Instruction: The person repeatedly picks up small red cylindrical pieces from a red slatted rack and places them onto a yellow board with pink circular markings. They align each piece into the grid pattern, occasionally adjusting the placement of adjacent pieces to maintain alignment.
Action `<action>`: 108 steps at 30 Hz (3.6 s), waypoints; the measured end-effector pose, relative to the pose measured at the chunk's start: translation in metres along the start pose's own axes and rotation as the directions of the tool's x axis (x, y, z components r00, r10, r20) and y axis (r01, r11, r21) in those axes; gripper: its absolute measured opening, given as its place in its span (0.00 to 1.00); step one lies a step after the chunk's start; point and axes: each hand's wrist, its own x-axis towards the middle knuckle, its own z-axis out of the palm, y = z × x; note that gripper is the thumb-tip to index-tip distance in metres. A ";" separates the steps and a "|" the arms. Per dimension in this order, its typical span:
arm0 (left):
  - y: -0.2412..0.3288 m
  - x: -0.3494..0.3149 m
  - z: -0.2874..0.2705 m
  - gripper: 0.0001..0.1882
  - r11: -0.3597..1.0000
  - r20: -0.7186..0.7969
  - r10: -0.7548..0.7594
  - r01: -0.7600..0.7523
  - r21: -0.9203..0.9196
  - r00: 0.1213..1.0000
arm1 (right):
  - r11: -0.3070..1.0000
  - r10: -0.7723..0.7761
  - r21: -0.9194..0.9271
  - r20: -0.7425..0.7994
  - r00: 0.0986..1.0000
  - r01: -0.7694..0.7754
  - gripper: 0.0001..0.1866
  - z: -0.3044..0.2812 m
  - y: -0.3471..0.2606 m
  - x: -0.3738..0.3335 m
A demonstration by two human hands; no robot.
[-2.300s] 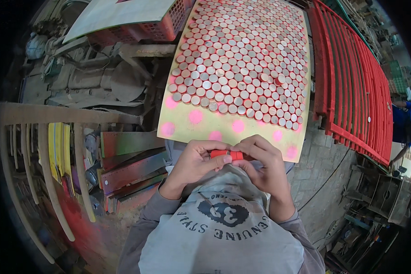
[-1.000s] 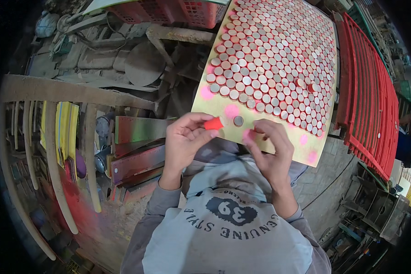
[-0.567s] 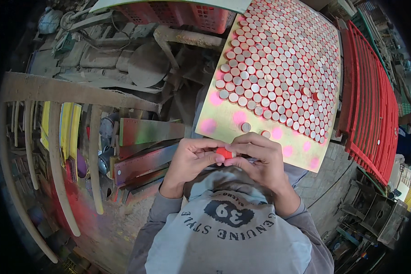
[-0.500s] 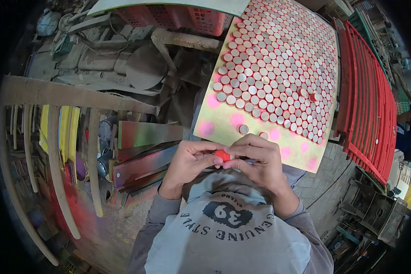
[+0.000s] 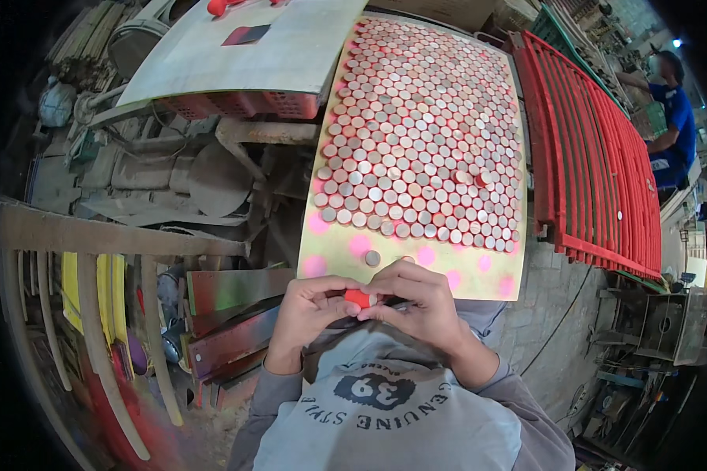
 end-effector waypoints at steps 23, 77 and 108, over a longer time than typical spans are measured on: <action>-0.034 -0.013 0.017 0.15 0.949 -0.163 0.137 -0.177 -0.262 0.977 | 0.995 -0.036 -0.092 0.085 0.996 0.044 0.14 -0.005 0.000 -0.005; -0.023 0.050 -0.045 0.37 0.538 -0.389 0.657 -0.040 0.842 0.646 | 0.865 0.067 -0.496 -0.035 0.997 -0.075 0.18 0.049 0.034 0.039; -0.026 0.050 -0.050 0.42 0.553 -0.350 0.648 -0.103 0.827 0.677 | 0.897 0.052 -0.431 -0.126 0.991 -0.102 0.19 0.044 0.048 0.030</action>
